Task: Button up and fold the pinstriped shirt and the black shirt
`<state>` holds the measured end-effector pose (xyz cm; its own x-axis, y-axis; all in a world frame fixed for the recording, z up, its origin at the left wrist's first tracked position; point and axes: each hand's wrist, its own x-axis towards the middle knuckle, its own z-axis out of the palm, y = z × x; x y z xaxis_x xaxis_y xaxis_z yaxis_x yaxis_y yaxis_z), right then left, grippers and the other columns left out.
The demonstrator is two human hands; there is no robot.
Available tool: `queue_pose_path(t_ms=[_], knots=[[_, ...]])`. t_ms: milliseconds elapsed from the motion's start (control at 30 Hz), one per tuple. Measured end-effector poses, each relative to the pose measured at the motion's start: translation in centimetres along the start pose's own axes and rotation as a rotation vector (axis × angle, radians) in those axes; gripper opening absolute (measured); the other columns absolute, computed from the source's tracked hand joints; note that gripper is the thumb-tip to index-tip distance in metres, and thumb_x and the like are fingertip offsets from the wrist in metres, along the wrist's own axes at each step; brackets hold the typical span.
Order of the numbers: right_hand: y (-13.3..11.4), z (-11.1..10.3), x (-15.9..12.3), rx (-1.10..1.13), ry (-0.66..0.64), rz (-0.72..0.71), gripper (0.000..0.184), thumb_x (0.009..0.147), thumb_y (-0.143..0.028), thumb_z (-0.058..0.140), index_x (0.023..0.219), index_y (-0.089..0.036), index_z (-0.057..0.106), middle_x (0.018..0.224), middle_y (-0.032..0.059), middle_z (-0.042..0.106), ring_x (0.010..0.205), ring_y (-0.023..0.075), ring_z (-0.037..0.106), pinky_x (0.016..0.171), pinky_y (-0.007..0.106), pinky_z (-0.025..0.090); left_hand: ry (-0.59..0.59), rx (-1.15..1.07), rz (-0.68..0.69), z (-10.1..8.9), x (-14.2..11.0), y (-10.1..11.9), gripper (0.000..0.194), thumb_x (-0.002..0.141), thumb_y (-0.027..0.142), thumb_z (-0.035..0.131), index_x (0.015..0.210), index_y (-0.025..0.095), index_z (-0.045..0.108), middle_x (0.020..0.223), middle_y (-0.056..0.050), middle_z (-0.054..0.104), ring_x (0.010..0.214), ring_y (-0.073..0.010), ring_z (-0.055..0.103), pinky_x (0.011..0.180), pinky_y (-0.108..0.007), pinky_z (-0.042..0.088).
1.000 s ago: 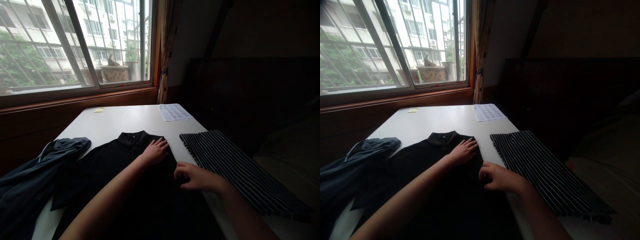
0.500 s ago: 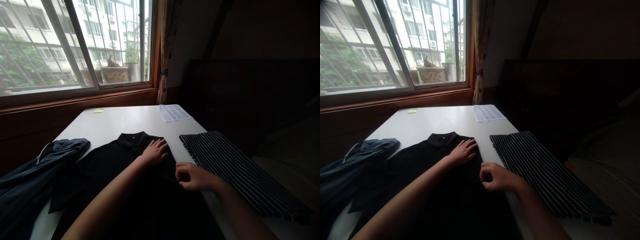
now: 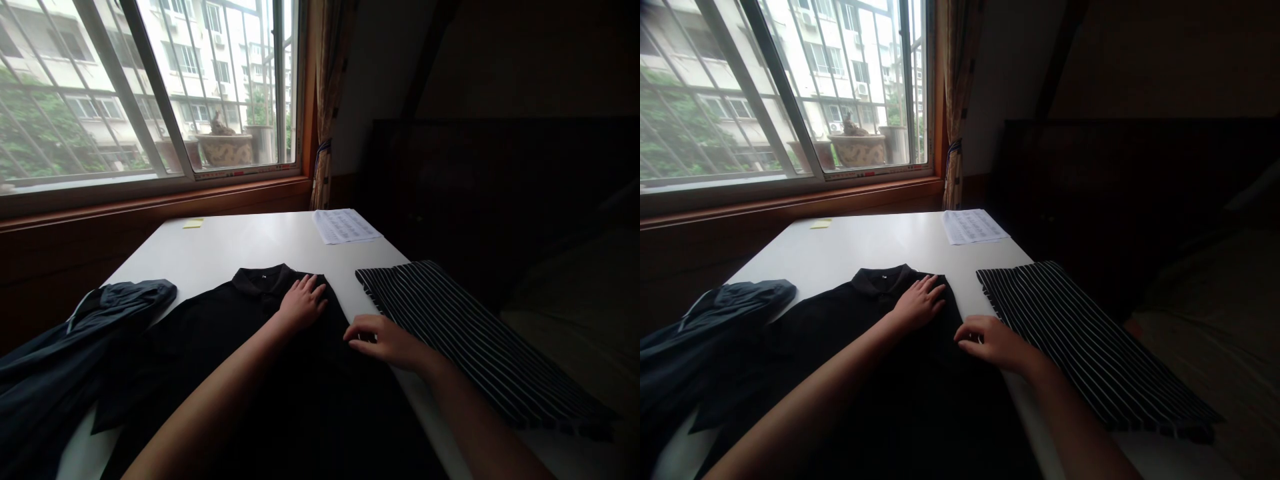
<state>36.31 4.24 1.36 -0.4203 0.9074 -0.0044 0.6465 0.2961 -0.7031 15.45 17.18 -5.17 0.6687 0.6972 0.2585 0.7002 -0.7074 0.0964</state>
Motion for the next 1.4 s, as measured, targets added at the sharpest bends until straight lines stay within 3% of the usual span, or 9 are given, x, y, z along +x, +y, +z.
queue_pose_path(t_ms=[133, 367, 500, 600, 733, 967, 1200, 1400], knots=[[1.4, 0.6, 0.3, -0.047, -0.077, 0.04, 0.012, 0.083, -0.031, 0.071, 0.082, -0.02, 0.074, 0.085, 0.0026, 0.066, 0.077, 0.0174, 0.061, 0.07, 0.027, 0.047, 0.008, 0.039, -0.043, 0.4, 0.4, -0.6, 0.054, 0.102, 0.05, 0.039, 0.148, 0.022, 0.046, 0.158, -0.013, 0.039, 0.148, -0.0318, 0.031, 0.119, -0.051, 0.028], [2.1, 0.1, -0.1, 0.0, -0.228, 0.123, 0.011, 0.079, -0.03, 0.075, 0.081, -0.019, 0.075, 0.087, 0.0019, 0.065, 0.081, 0.0173, 0.061, 0.07, 0.025, 0.045, 0.011, 0.08, -0.111, 0.7, 1.4, -1.9, 0.054, 0.103, 0.045, 0.038, 0.148, 0.018, 0.047, 0.157, -0.015, 0.041, 0.147, -0.0318, 0.034, 0.118, -0.047, 0.032], [1.8, -0.1, -0.2, 0.021, -0.241, 0.1, 0.017, 0.083, -0.036, 0.073, 0.085, -0.02, 0.077, 0.089, 0.0027, 0.067, 0.084, 0.0181, 0.063, 0.074, 0.026, 0.045, 0.036, 0.093, -0.104, 0.0, 1.3, -1.1, 0.054, 0.103, 0.035, 0.036, 0.15, 0.009, 0.04, 0.159, -0.019, 0.034, 0.148, -0.0316, 0.032, 0.118, -0.047, 0.032], [1.8, -0.1, -0.2, 0.016, -0.237, 0.093, 0.022, 0.083, -0.04, 0.073, 0.087, -0.02, 0.078, 0.089, 0.0029, 0.067, 0.083, 0.0176, 0.063, 0.072, 0.026, 0.044, 0.074, 0.085, 0.005, -0.6, 0.8, 0.5, 0.053, 0.103, 0.029, 0.033, 0.153, 0.01, 0.036, 0.162, -0.014, 0.029, 0.151, -0.0275, 0.024, 0.121, -0.045, 0.026], [2.0, 0.0, -0.3, 0.004, -0.226, 0.086, 0.021, 0.084, -0.039, 0.072, 0.087, -0.019, 0.078, 0.089, 0.003, 0.068, 0.081, 0.0173, 0.063, 0.073, 0.025, 0.044, 0.038, 0.012, 0.211, -0.1, 0.0, 2.4, 0.054, 0.105, 0.04, 0.031, 0.152, 0.013, 0.038, 0.161, -0.011, 0.034, 0.151, -0.0251, 0.026, 0.121, -0.045, 0.026], [2.0, -0.1, -0.4, 0.026, -0.242, 0.101, 0.02, 0.081, -0.038, 0.073, 0.084, -0.018, 0.078, 0.087, 0.0038, 0.071, 0.082, 0.0184, 0.065, 0.072, 0.025, 0.046, -0.101, -0.013, 0.118, 1.1, 1.2, 1.8, 0.065, 0.104, 0.053, 0.025, 0.156, 0.014, 0.029, 0.165, -0.01, 0.021, 0.153, -0.0223, 0.019, 0.124, -0.048, 0.019], [1.8, 0.3, -0.9, 0.226, -0.353, 0.392, 0.02, 0.079, -0.033, 0.069, 0.086, -0.015, 0.074, 0.069, 0.0031, 0.071, 0.06, 0.0152, 0.065, 0.054, 0.022, 0.046, -0.113, -0.006, 0.088, 1.5, 2.5, 1.1, 0.067, 0.103, 0.056, 0.021, 0.157, 0.017, 0.028, 0.166, -0.008, 0.02, 0.154, -0.0217, 0.015, 0.125, -0.047, 0.015], [1.4, 0.5, -1.1, 0.288, -0.372, 0.45, 0.018, 0.077, -0.031, 0.068, 0.084, -0.014, 0.071, 0.072, 0.0041, 0.073, 0.056, 0.0128, 0.065, 0.05, 0.019, 0.046, -0.107, -0.015, 0.061, 1.8, 3.4, 0.8, 0.068, 0.103, 0.056, 0.02, 0.157, 0.017, 0.028, 0.165, -0.007, 0.02, 0.153, -0.0235, 0.017, 0.124, -0.049, 0.015]])
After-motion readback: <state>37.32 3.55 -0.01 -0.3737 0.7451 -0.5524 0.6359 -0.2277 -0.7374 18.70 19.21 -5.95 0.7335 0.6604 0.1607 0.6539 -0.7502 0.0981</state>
